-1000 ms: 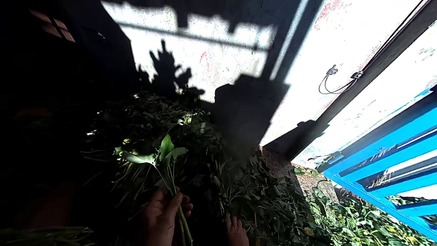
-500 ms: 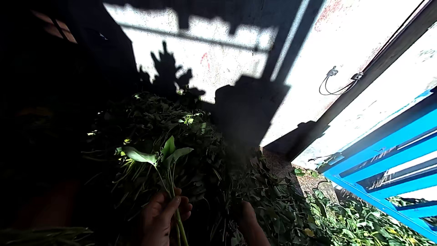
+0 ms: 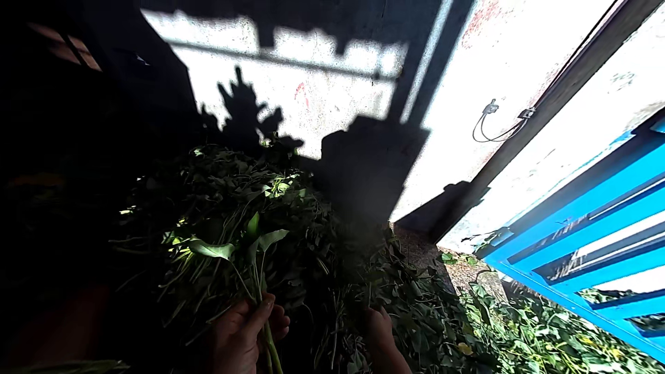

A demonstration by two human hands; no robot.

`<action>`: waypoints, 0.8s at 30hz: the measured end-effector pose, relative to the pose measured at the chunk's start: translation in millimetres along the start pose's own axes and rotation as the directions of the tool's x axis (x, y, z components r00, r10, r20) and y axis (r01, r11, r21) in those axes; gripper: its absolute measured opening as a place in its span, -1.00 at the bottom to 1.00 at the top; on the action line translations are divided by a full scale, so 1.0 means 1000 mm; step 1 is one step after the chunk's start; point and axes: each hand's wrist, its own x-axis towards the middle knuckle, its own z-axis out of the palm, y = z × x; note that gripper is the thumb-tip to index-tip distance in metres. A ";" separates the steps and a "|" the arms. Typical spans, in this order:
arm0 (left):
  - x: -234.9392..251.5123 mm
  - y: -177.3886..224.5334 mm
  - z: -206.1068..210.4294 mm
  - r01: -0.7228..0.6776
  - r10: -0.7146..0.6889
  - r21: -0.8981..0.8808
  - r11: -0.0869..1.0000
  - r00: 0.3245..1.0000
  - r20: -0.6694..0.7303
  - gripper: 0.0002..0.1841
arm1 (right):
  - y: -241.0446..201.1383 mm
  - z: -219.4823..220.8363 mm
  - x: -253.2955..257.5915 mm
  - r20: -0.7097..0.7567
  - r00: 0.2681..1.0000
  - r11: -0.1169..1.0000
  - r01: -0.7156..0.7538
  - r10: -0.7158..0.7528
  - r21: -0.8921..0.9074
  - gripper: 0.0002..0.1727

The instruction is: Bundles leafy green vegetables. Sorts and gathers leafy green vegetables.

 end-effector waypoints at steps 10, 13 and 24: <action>-0.007 -0.011 0.014 -0.027 0.028 -0.012 1.000 0.999 0.044 -0.87 | -0.051 -0.024 -0.070 0.323 0.930 0.983 0.183 -0.175 0.007 -0.70; -0.008 -0.010 0.018 -0.072 0.074 -0.064 0.995 0.997 0.021 -0.87 | -0.063 -0.019 -0.087 0.360 0.883 0.953 0.295 -0.300 0.070 -0.75; -0.020 -0.015 0.031 -0.189 0.188 -0.189 0.964 0.982 -0.025 -0.92 | -0.029 0.010 -0.146 0.354 0.597 0.657 0.751 -0.720 0.071 -0.75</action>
